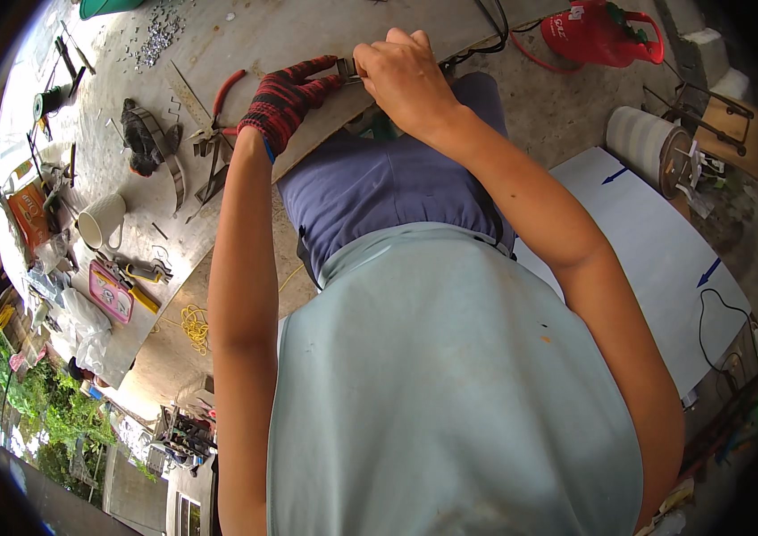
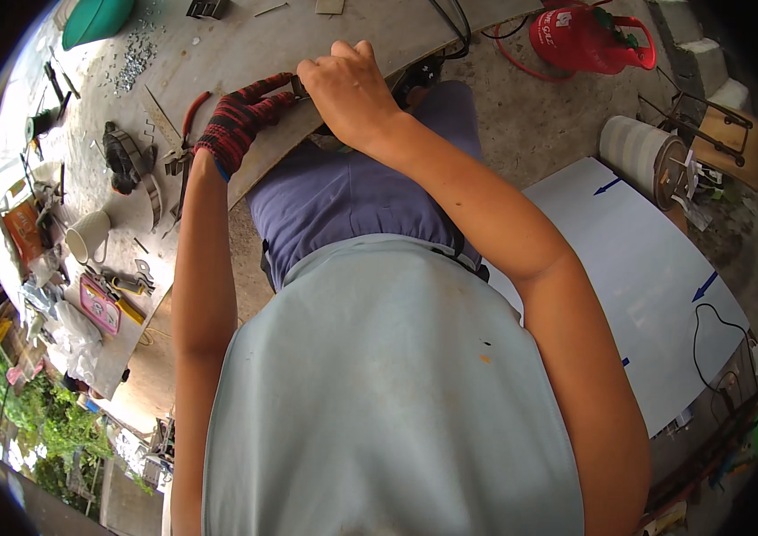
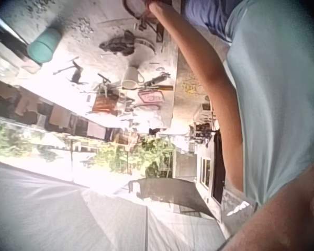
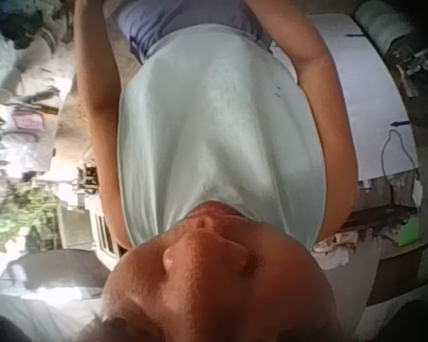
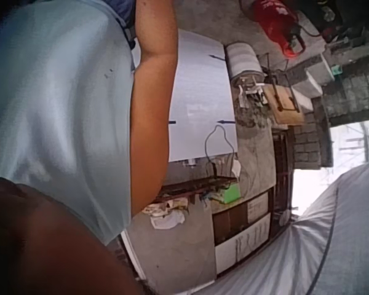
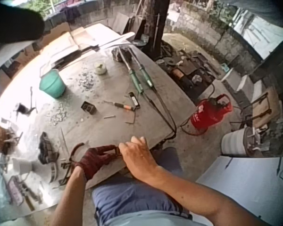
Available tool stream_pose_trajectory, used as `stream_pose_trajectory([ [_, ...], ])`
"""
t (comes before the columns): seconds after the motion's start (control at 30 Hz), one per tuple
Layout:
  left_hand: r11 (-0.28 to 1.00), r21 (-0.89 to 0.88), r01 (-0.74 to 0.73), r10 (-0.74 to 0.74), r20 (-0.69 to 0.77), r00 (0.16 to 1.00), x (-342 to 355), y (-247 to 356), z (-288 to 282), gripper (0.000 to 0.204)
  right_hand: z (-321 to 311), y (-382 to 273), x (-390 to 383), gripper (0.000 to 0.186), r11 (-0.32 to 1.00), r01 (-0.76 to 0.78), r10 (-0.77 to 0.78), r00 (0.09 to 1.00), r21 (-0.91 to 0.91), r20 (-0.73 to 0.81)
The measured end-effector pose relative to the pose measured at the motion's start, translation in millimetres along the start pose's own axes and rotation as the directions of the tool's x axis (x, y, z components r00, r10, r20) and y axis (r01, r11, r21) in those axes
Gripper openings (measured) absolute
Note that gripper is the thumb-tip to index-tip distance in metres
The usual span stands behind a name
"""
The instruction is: Soldering electronic components onto a metal bracket using a soldering iron.
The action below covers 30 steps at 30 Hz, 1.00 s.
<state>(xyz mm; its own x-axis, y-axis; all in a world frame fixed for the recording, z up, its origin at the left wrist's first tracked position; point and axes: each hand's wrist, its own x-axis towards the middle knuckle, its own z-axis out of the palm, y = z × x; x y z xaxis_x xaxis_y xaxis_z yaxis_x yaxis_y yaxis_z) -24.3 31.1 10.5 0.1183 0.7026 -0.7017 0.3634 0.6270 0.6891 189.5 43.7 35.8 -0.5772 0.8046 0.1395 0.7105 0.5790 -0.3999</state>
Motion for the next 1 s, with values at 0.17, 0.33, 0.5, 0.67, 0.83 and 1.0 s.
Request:
stream_pose_trajectory([
  [0.17, 0.997, -0.048, -0.055, 0.054, -0.014, 0.998, 2.7, -8.7, -0.5, 0.051, -2.3, -0.3, -0.8, 0.005, 0.989, -0.072, 0.074, 0.997, 0.126, -0.011],
  [0.33, 0.997, -0.049, -0.054, 0.054, -0.006, 0.999, 4.5, -10.7, -0.5, 0.050, -2.2, -1.7, -2.1, 0.005, 0.985, -0.063, 0.068, 0.997, 0.158, -0.023],
  [0.5, 0.996, -0.078, -0.039, 0.039, -0.007, 0.999, 1.0, -5.8, 0.8, 0.049, -1.1, -4.6, -3.7, 0.006, 0.999, -0.024, 0.026, 0.999, 0.033, -0.043],
  [0.67, 0.999, -0.046, -0.017, 0.017, -0.015, 1.000, -2.5, 0.5, 1.3, 0.051, 4.1, -5.7, -3.5, 0.006, 1.000, -0.022, 0.021, 0.999, -0.021, -0.040],
  [0.83, 0.999, -0.045, -0.012, 0.010, -0.029, 1.000, -3.2, 2.5, 2.8, 0.051, 6.2, -5.9, -6.0, 0.006, 0.994, -0.081, 0.085, 0.995, 0.073, -0.054],
  [1.0, 0.999, -0.039, -0.017, 0.016, -0.036, 0.999, -2.9, 0.6, 2.3, 0.051, 1.0, -5.8, -7.2, 0.008, 0.980, -0.095, 0.109, 0.992, 0.173, -0.070],
])
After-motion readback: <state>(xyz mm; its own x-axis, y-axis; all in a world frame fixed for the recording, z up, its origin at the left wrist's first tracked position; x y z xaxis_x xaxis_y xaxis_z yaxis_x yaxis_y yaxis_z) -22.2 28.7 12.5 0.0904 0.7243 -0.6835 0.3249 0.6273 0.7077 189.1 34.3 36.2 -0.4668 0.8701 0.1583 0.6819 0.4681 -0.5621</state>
